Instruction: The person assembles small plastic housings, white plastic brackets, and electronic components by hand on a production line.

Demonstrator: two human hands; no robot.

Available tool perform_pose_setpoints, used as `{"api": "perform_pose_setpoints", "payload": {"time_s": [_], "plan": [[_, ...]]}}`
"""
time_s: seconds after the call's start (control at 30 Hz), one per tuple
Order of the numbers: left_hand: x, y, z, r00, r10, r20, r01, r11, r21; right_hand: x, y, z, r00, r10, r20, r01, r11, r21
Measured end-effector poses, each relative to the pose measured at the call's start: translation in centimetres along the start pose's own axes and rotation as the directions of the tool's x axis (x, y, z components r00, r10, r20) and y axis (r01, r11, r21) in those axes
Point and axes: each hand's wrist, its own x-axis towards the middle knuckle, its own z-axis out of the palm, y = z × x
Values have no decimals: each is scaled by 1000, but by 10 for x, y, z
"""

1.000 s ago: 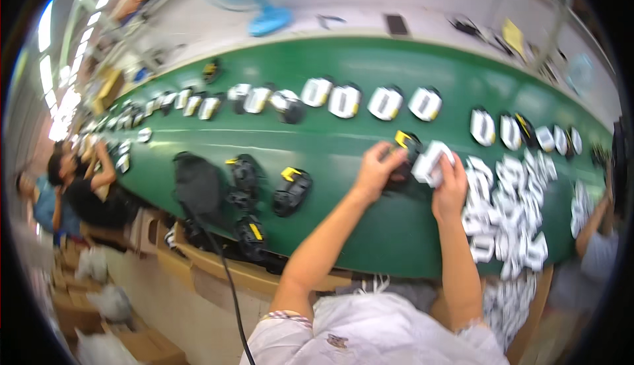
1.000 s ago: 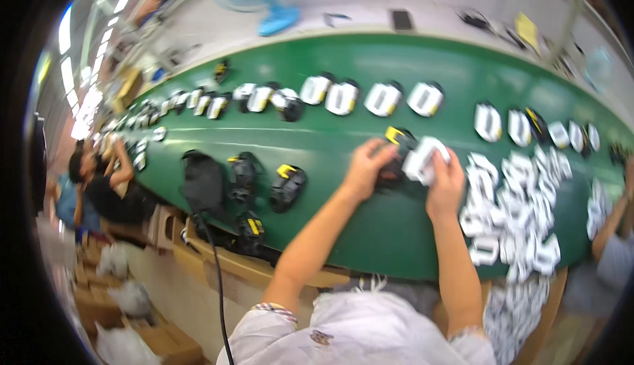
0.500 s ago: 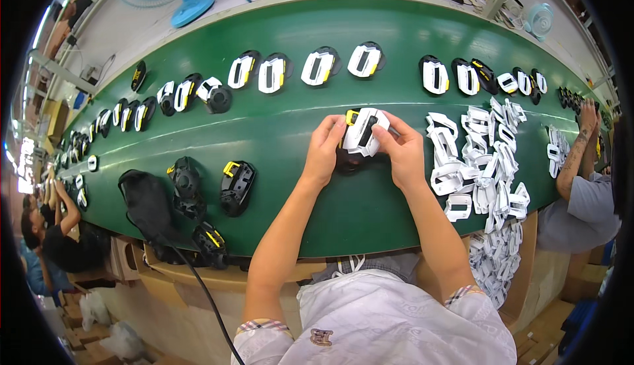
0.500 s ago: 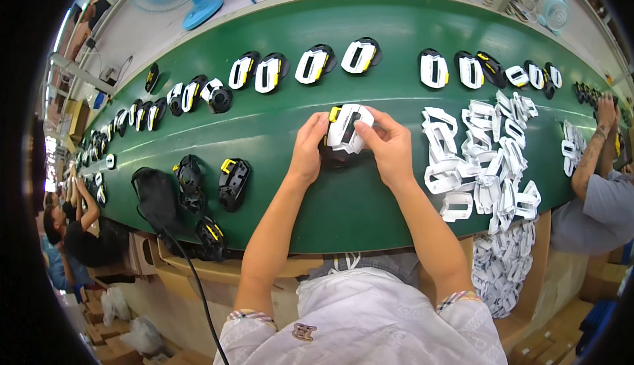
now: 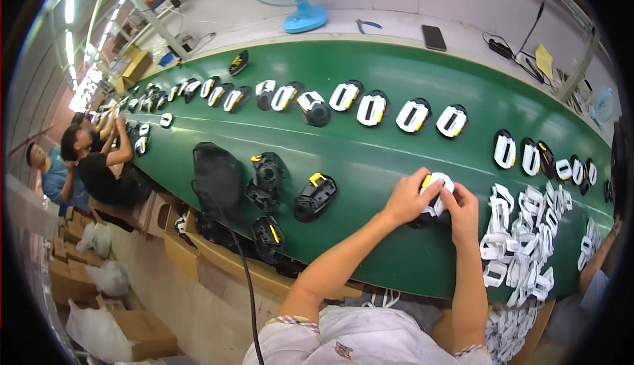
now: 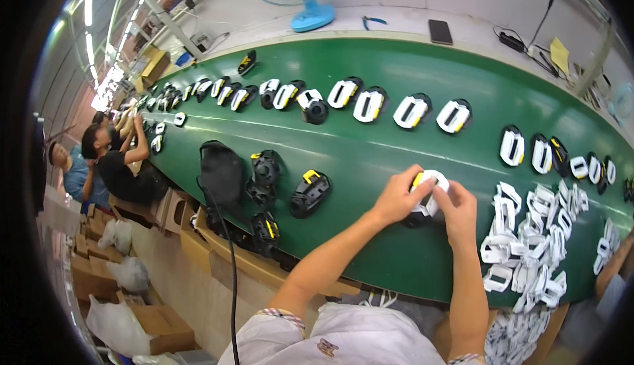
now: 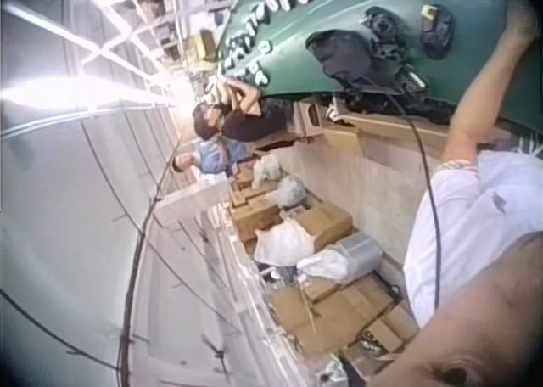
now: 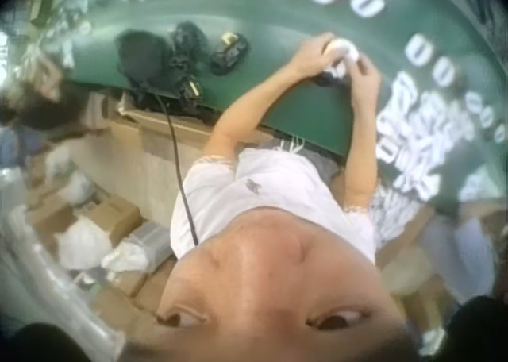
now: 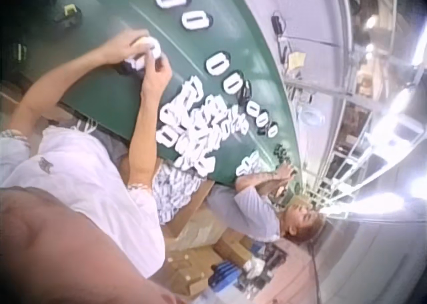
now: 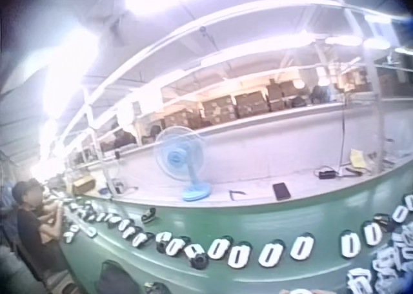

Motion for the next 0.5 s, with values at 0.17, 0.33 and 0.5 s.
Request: {"api": "perform_pose_setpoints", "payload": {"time_s": [0.17,0.33,0.5], "plan": [[-5,5,-11,998,-30,-54,30,1000,7,2,-2,15,991,40,125,-60,985,164],[-6,4,-3,989,68,-129,-45,984,172,6,4,7,989,38,143,-64,980,188],[-3,6,4,978,113,-177,-84,983,165,4,0,11,996,-20,91,1,978,211]]}}
